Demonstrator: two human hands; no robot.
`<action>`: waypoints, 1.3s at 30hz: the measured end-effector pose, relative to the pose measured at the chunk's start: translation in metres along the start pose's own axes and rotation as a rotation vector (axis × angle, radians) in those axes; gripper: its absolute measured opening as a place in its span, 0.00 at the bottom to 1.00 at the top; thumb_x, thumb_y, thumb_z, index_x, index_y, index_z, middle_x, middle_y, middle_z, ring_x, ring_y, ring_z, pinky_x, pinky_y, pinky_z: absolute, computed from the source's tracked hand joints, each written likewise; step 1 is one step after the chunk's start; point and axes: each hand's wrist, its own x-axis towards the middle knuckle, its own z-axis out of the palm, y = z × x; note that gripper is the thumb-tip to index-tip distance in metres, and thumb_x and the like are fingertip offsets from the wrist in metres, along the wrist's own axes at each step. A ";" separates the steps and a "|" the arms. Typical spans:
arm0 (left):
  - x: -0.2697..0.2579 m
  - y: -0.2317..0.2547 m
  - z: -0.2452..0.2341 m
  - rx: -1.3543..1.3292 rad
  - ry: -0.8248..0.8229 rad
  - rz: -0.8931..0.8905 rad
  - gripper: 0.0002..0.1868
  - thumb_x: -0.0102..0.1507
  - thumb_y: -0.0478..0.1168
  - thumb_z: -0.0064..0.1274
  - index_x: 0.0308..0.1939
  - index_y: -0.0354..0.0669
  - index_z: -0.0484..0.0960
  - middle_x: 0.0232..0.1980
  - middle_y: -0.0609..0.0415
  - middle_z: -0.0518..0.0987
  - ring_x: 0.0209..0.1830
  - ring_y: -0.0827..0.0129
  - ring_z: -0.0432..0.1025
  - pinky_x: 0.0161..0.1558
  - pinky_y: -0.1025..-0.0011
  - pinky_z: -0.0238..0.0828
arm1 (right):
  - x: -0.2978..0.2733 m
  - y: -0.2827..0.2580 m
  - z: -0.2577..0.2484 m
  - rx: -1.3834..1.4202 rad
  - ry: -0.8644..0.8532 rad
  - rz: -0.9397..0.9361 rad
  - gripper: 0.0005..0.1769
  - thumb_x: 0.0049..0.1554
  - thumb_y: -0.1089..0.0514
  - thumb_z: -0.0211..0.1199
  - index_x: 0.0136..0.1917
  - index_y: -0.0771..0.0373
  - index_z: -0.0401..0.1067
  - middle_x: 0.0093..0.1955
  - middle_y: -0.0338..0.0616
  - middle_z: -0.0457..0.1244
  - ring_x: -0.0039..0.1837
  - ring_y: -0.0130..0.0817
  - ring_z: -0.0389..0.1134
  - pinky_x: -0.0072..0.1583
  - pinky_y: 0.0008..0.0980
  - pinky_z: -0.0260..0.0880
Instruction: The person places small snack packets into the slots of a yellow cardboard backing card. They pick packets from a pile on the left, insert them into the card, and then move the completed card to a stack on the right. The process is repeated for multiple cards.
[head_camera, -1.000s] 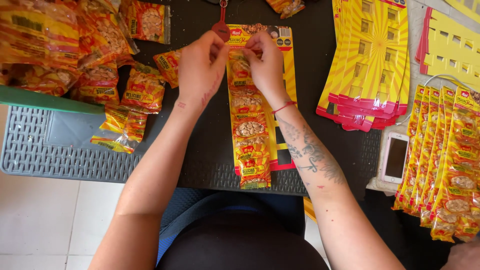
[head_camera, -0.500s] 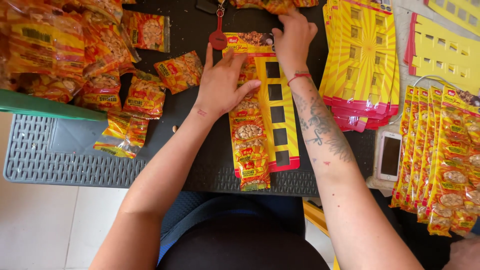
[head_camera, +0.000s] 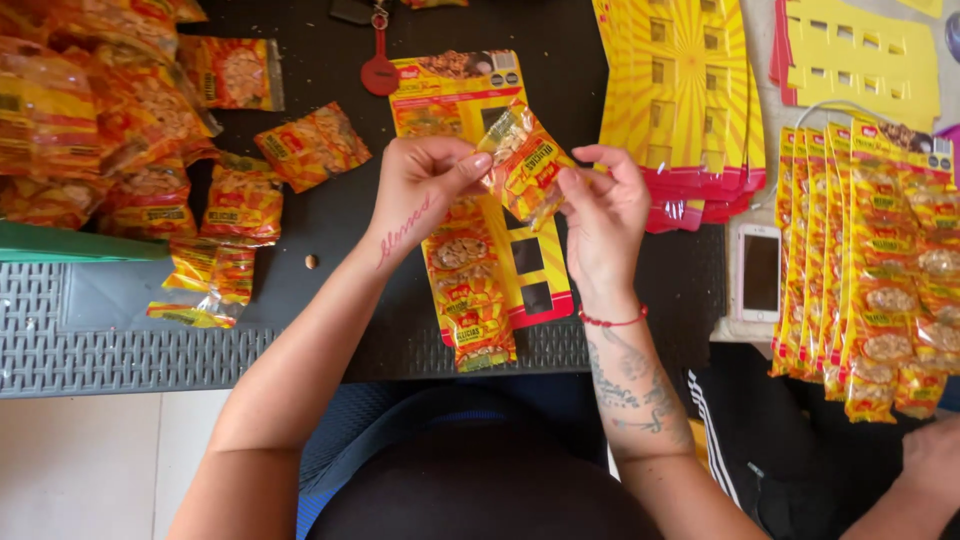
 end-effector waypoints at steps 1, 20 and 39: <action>-0.003 -0.006 0.007 -0.177 0.033 -0.058 0.04 0.64 0.37 0.65 0.39 0.39 0.88 0.27 0.50 0.84 0.33 0.68 0.83 0.38 0.69 0.85 | -0.009 -0.004 0.002 0.080 -0.027 0.022 0.19 0.59 0.69 0.67 0.62 0.67 0.66 0.45 0.48 0.69 0.45 0.33 0.73 0.52 0.31 0.78; -0.103 0.100 0.050 0.180 -0.315 0.018 0.25 0.54 0.39 0.71 0.53 0.34 0.84 0.41 0.39 0.85 0.37 0.54 0.82 0.42 0.64 0.82 | -0.082 -0.056 -0.075 -0.396 -0.324 0.118 0.12 0.39 0.75 0.78 0.37 0.73 0.79 0.29 0.53 0.68 0.34 0.34 0.72 0.40 0.29 0.75; -0.115 0.075 0.053 0.306 -0.385 -0.045 0.06 0.66 0.43 0.56 0.37 0.52 0.88 0.30 0.53 0.85 0.31 0.60 0.82 0.38 0.69 0.79 | -0.078 -0.074 -0.118 -0.498 -0.320 0.202 0.03 0.55 0.70 0.69 0.44 0.72 0.79 0.34 0.48 0.68 0.38 0.26 0.67 0.43 0.26 0.73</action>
